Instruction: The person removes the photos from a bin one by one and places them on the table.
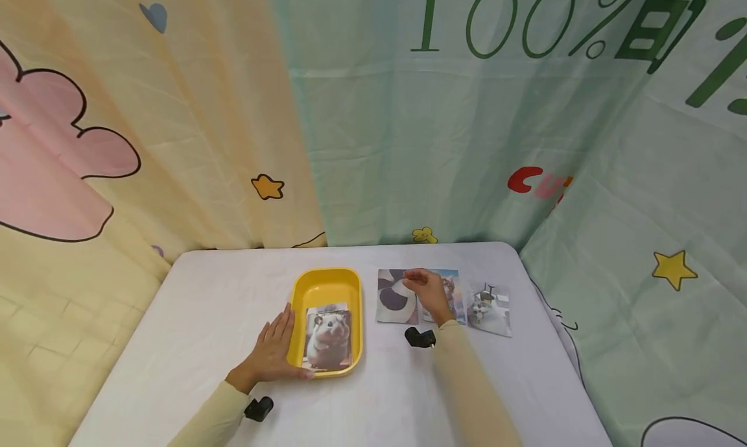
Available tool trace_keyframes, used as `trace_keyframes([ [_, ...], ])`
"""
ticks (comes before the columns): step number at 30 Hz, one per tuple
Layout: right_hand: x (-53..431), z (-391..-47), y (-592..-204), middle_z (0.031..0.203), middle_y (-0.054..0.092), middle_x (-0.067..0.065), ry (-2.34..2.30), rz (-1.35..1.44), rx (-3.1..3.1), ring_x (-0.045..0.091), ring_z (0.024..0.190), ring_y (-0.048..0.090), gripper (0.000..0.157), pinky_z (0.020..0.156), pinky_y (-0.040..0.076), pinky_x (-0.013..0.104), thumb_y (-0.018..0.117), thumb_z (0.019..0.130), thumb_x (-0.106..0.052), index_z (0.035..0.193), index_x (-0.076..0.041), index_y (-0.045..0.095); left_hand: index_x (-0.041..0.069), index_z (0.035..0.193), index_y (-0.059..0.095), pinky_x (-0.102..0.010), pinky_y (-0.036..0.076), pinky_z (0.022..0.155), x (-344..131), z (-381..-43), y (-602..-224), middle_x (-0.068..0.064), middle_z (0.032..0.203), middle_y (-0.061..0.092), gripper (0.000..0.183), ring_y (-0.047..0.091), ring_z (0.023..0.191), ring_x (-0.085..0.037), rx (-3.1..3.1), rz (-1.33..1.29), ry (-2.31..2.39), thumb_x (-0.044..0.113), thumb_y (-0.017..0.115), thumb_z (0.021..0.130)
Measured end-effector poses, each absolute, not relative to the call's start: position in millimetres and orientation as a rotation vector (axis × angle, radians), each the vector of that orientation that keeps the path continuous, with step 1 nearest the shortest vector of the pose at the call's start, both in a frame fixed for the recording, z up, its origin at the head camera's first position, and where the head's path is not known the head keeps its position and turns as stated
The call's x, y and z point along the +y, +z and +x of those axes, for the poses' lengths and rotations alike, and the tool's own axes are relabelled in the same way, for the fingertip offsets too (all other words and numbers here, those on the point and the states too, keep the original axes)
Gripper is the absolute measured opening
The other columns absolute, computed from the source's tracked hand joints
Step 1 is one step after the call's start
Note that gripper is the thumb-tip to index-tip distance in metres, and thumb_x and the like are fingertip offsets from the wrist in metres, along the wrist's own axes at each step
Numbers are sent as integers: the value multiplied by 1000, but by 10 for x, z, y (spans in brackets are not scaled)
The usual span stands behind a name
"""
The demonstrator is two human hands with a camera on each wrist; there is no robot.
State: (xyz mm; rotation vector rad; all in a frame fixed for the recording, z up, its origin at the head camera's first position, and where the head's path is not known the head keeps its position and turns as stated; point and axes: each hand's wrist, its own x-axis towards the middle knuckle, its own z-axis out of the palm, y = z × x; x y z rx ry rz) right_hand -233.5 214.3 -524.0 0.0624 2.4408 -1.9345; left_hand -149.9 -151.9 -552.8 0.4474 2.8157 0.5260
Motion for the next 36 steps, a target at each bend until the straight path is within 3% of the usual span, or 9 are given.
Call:
trace_keyframes([
  [5, 1852, -2287, -5215, 117, 65, 18, -1922, 46, 2422, 30, 109, 62, 30, 95, 50, 39, 66, 91, -7, 118, 5, 62, -4, 152, 2, -55, 3, 116, -1530, -1507, -5531, -19, 160, -5, 145, 5, 146, -36, 2814, 455, 522, 81, 68, 56],
  [14, 1464, -2212, -5245, 114, 65, 19, -1913, -169, 2421, 31, 105, 63, 32, 94, 51, 38, 67, 90, -7, 119, 2, 62, -5, 152, 3, -56, 4, 116, -1533, -1517, -5473, -19, 160, -4, 145, 6, 146, -37, 2801, 456, 536, 79, 70, 56],
  [18, 1281, -2127, -5093, 115, 62, 28, -1900, -327, 2405, 40, 107, 60, 32, 95, 49, 45, 65, 90, 0, 120, 9, 58, -5, 152, 4, -57, 5, 115, -1536, -1523, -5438, -19, 160, -3, 144, 7, 146, -37, 2804, 454, 531, 78, 72, 56],
  [24, 1049, -2132, -5268, 113, 64, 24, -1857, -511, 2403, 41, 109, 58, 37, 100, 43, 51, 66, 89, 1, 123, 11, 56, -6, 151, 5, -58, 6, 115, -1540, -1487, -5445, -20, 160, -2, 144, 9, 145, -38, 2806, 461, 543, 77, 72, 56],
  [30, 807, -2097, -5361, 116, 63, 24, -1775, -514, 2430, 41, 113, 56, 47, 102, 39, 54, 68, 86, 2, 130, 7, 51, -4, 152, 4, -57, 5, 115, -1536, -1497, -5468, -18, 161, -4, 145, 7, 146, -36, 2803, 442, 524, 81, 69, 55],
  [36, 566, -2060, -5403, 131, 52, 23, -1662, -402, 2509, 42, 122, 47, 49, 100, 42, 52, 70, 86, 1, 132, 1, 52, -4, 152, 3, -57, 5, 115, -1532, -1512, -5476, -18, 161, -5, 143, 7, 146, -37, 2794, 449, 506, 81, 67, 57],
])
